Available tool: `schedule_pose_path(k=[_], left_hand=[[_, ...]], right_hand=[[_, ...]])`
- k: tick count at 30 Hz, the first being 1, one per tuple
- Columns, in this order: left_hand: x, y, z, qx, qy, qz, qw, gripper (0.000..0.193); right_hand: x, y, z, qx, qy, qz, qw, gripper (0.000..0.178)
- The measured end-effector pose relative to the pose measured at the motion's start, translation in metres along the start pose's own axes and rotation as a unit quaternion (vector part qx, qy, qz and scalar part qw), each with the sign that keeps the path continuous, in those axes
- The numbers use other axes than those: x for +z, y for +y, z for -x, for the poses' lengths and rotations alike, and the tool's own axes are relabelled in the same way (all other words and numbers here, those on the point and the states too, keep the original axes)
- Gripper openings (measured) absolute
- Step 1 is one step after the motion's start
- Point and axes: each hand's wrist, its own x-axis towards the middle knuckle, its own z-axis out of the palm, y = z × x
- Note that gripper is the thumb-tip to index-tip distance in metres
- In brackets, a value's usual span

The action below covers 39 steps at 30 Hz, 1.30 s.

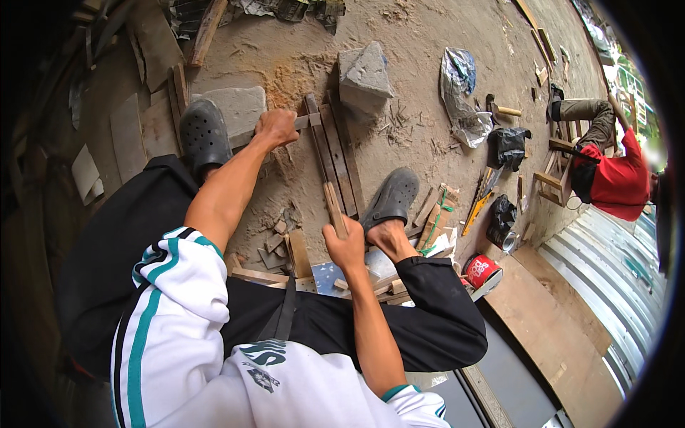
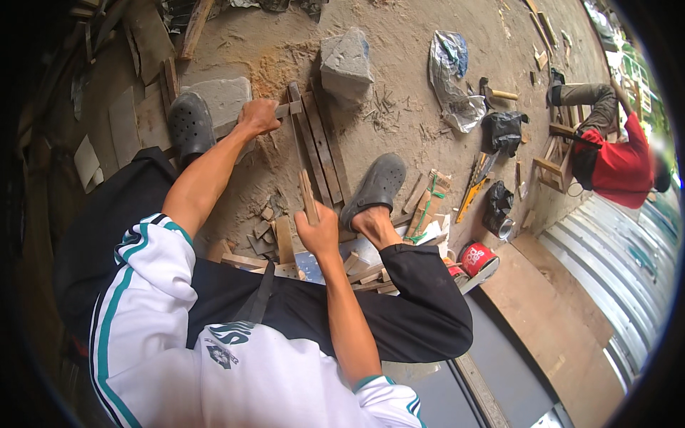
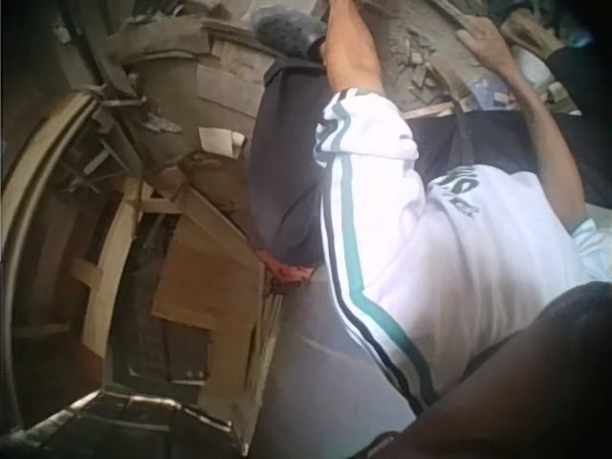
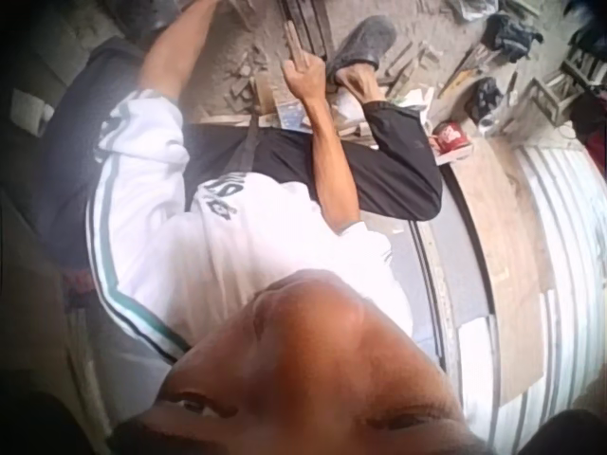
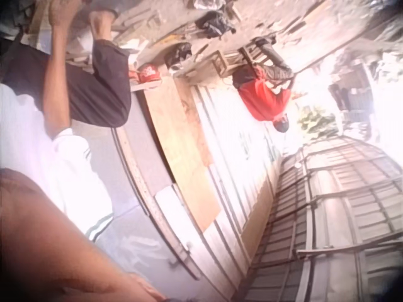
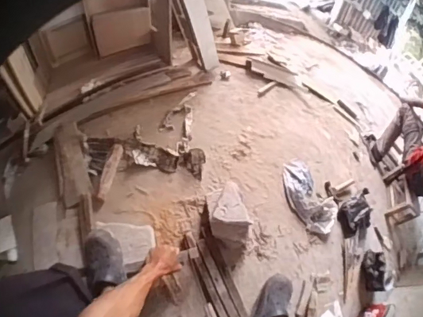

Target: The person uses a hammer and chisel to split a small wooden plank into thinner strips. They repeatedly strike the chisel to separate the wood, then handle the resulting pieces.

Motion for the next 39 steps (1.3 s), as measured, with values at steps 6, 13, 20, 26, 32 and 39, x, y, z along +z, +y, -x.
schedule_pose_path(k=[6, 13, 20, 26, 32, 39], left_hand=[[0.003, -0.004, -0.001, 0.009, 0.003, -0.015, 1.0, 0.025], [0.002, -0.001, -0.003, 0.009, 0.003, -0.013, 1.0, 0.026], [-0.001, -0.002, 0.002, -0.024, 0.008, -0.014, 1.0, 0.03], [-0.014, 0.005, 0.004, -0.001, -0.028, -0.013, 1.0, 0.035], [-0.011, 0.002, 0.008, 0.002, -0.003, 0.007, 1.0, 0.033], [-0.03, 0.033, 0.026, 0.064, 0.066, 0.06, 0.994, 0.038]], right_hand=[[-0.017, -0.002, 0.059, -0.017, -0.005, 0.013, 1.0, 0.017], [0.007, 0.006, -0.009, -0.034, 0.007, -0.017, 0.999, 0.013], [-0.011, 0.015, 0.051, -0.06, 0.007, -0.019, 0.998, 0.018], [-0.003, 0.043, 0.027, -0.055, 0.005, 0.022, 0.998, 0.018], [-0.053, 0.002, 0.102, 0.032, -0.038, 0.078, 0.996, 0.017], [-0.13, -0.053, 0.105, 0.024, -0.004, 0.17, 0.985, 0.024]])
